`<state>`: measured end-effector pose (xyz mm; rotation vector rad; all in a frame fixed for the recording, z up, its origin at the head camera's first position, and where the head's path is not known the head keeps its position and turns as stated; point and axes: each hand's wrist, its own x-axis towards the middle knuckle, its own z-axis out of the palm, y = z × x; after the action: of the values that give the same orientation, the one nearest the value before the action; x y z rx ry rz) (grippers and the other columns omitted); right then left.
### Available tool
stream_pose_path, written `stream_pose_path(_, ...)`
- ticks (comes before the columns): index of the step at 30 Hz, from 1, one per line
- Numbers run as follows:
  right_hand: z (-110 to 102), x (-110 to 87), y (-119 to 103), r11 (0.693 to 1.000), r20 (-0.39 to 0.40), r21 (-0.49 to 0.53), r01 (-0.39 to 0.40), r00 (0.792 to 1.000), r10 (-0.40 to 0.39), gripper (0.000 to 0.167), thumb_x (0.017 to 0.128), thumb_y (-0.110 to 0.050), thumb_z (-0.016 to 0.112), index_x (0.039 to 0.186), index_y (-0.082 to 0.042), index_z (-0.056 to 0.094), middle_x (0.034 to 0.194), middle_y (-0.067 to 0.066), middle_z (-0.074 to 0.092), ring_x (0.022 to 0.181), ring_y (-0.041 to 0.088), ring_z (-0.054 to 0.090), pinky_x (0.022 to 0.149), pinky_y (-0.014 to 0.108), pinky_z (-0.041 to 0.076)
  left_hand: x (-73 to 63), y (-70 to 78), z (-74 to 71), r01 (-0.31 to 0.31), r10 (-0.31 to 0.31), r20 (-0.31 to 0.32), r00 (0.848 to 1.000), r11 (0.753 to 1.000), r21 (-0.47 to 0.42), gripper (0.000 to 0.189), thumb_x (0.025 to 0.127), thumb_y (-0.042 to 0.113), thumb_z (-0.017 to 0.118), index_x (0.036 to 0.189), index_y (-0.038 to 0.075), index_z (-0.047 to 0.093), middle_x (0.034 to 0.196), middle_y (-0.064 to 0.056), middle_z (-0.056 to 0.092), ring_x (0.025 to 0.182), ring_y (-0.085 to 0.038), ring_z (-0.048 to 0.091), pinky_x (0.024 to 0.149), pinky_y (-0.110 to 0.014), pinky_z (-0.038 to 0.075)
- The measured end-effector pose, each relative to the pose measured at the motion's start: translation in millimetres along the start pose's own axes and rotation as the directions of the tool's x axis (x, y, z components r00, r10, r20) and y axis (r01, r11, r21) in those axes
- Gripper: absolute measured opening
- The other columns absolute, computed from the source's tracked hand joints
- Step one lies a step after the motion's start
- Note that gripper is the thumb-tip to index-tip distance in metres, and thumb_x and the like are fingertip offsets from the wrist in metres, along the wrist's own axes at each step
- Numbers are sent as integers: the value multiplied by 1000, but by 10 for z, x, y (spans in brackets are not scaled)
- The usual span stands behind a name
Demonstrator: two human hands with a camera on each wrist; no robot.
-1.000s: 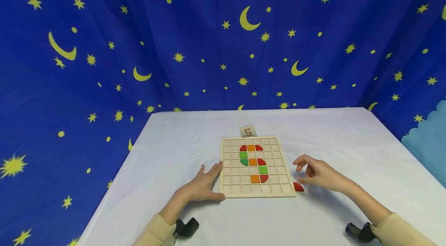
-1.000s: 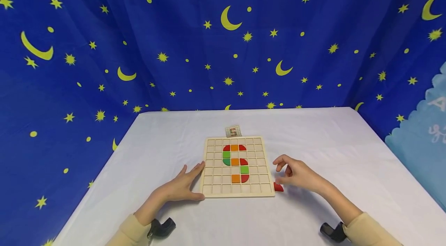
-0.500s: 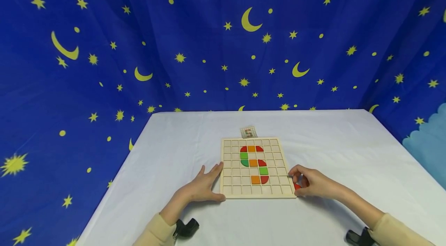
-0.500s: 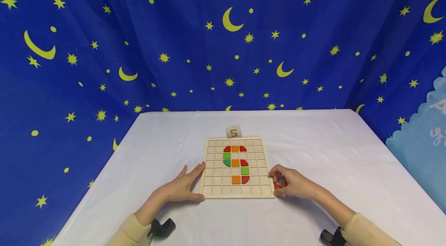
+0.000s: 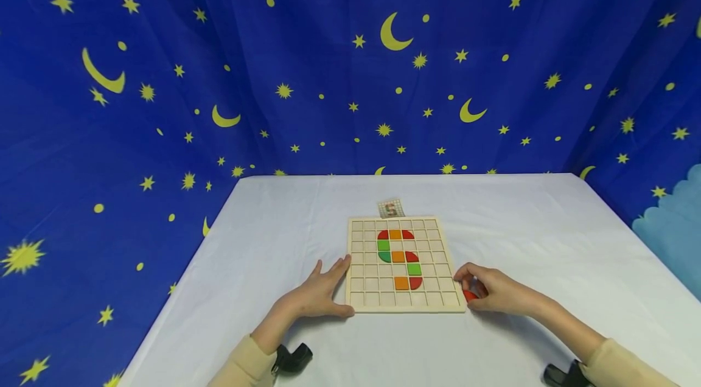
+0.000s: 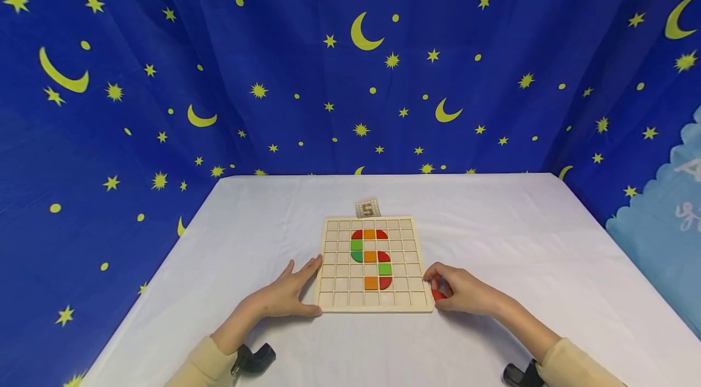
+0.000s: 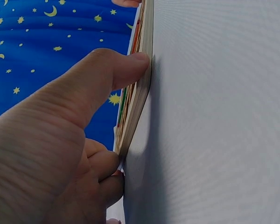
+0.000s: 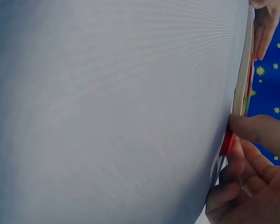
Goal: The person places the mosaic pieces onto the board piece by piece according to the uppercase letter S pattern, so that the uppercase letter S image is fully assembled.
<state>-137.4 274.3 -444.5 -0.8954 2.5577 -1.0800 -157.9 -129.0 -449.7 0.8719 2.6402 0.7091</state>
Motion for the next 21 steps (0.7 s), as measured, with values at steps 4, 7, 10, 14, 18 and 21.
stream_pose_path(4, -34, -6, 3, 997, -39, -31, -71, 997, 70, 41, 77, -2, 73, 114, -5, 54, 93, 0, 54, 59, 5, 43, 50, 20, 39, -1, -2, 5, 2, -2, 0, 1000, 1000, -2, 109, 73, 48, 76, 149, -3, 16, 151, -21, 22, 139, -28, 22, 111, -53, 0)
stream_pose_path(7, -51, -7, 4, 994, -58, -40, -97, 994, 94, 44, 76, 2, 70, 116, -4, 53, 95, 2, 55, 60, 7, 43, 51, 21, 39, -3, -3, 6, 5, -5, 1, 1000, 1000, -4, 110, 73, 48, 76, 149, -3, 16, 151, -21, 22, 139, -29, 22, 111, -53, 0)
stream_pose_path(10, -51, -11, 7, 994, -68, -51, -93, 994, 89, 46, 77, 0, 71, 118, -4, 52, 97, 3, 54, 60, 6, 44, 52, 21, 40, -7, 2, 5, 8, -8, 5, 1000, 1000, -5, 110, 73, 48, 76, 149, -3, 16, 151, -22, 22, 139, -29, 22, 111, -53, -1)
stream_pose_path(14, -50, -22, 22, 996, -98, -65, -63, 994, 56, 42, 80, -6, 73, 117, -3, 52, 94, 2, 54, 59, 4, 43, 50, 20, 39, -10, 15, 1, 11, -11, 7, 1000, 1000, -7, 110, 73, 48, 76, 149, -3, 16, 151, -22, 23, 139, -29, 22, 111, -54, 0)
stream_pose_path(18, -53, -22, 40, 998, -103, -59, -35, 994, 29, 36, 81, 1, 68, 114, -3, 53, 91, -1, 55, 63, 6, 45, 53, 20, 40, -12, 23, 0, 11, -11, 3, 1000, 1000, -6, 109, 73, 47, 76, 149, -3, 17, 151, -22, 23, 139, -29, 22, 111, -54, 0)
stream_pose_path(21, -60, -15, 42, 996, -105, -87, -32, 994, 22, 39, 77, 8, 66, 111, -7, 56, 91, -3, 57, 72, 10, 47, 61, 23, 41, -9, 21, -4, 10, -10, 3, 1000, 1000, -8, 109, 73, 48, 76, 149, -3, 16, 151, -22, 23, 139, -29, 22, 111, -53, 0)
